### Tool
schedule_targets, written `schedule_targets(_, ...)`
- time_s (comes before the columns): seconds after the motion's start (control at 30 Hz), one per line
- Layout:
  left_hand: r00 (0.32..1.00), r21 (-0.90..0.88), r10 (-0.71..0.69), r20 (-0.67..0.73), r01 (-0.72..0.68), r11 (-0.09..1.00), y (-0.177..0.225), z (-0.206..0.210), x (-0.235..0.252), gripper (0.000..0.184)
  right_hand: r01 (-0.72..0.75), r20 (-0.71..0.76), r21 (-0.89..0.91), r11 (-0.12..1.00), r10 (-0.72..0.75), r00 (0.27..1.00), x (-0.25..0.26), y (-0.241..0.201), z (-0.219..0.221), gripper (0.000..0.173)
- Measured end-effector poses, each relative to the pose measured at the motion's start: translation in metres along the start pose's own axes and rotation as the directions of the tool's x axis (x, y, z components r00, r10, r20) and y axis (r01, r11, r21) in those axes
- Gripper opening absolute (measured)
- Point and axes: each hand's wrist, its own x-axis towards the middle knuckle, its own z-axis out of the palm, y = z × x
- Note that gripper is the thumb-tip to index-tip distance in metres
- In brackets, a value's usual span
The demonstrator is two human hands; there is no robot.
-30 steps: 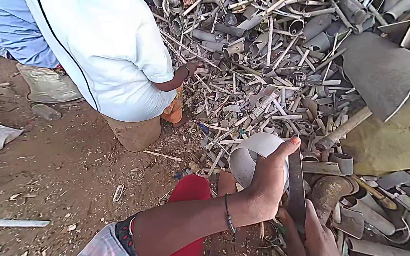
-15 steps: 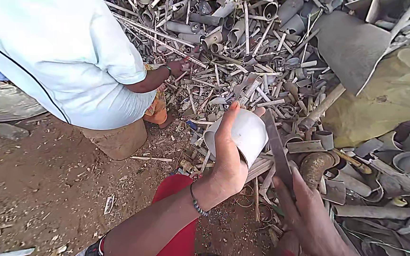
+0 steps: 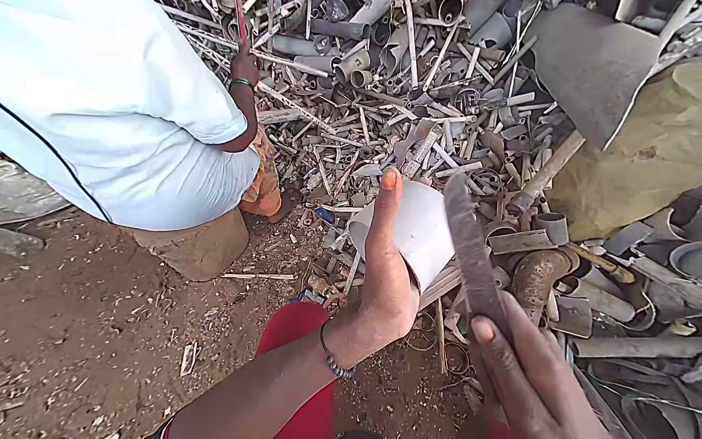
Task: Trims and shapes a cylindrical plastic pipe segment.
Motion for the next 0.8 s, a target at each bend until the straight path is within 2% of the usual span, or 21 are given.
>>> schedule_targets(0.07,0.999,0.086,-0.019,0.033,0.016,0.996,-0.003,-0.003,-0.001,0.072,-0.040,-0.065,0.043,0.998,0.042,0.997,0.005,0.005,-0.004,0.043)
schedule_targets(0.17,0.992,0.201,-0.050,0.112,0.027,0.979,-0.009,-0.004,-0.004,0.067,-0.157,-0.060,0.132,0.979,0.166,0.984,0.004,0.007,0.003,0.038)
schedule_targets(0.23,0.992,0.215,-0.032,0.122,0.005,0.977,-0.014,-0.003,-0.003,0.057,-0.151,0.004,0.123,0.981,0.152,0.988,-0.006,-0.001,0.012,0.037)
schedule_targets(0.3,0.995,0.203,-0.032,0.099,0.011,0.979,-0.017,-0.002,-0.003,0.052,-0.079,0.073,0.054,0.995,0.075,0.995,-0.011,-0.008,0.015,0.035)
schedule_targets(0.37,0.992,0.213,-0.059,0.112,0.034,0.977,-0.016,-0.002,-0.004,0.054,-0.061,0.056,0.035,0.998,0.059,0.997,-0.008,-0.004,0.013,0.035)
schedule_targets(0.5,0.986,0.214,-0.063,0.156,0.029,0.976,-0.021,-0.002,-0.007,0.062,-0.123,-0.092,0.080,0.989,0.130,0.987,0.001,0.010,0.008,0.036)
schedule_targets(0.6,0.996,0.177,-0.038,0.081,0.023,0.984,-0.027,0.001,-0.005,0.056,-0.069,0.023,0.054,0.996,0.068,0.997,-0.009,-0.003,0.015,0.037)
schedule_targets(0.67,0.996,0.159,-0.039,0.083,0.025,0.987,-0.028,0.001,-0.005,0.057,-0.070,0.092,0.044,0.997,0.065,0.994,-0.011,-0.011,0.012,0.036)
schedule_targets(0.8,0.984,0.121,-0.013,0.179,-0.009,0.993,-0.024,0.000,-0.009,0.079,-0.129,-0.024,0.173,0.976,0.135,0.991,-0.003,0.005,0.003,0.034)
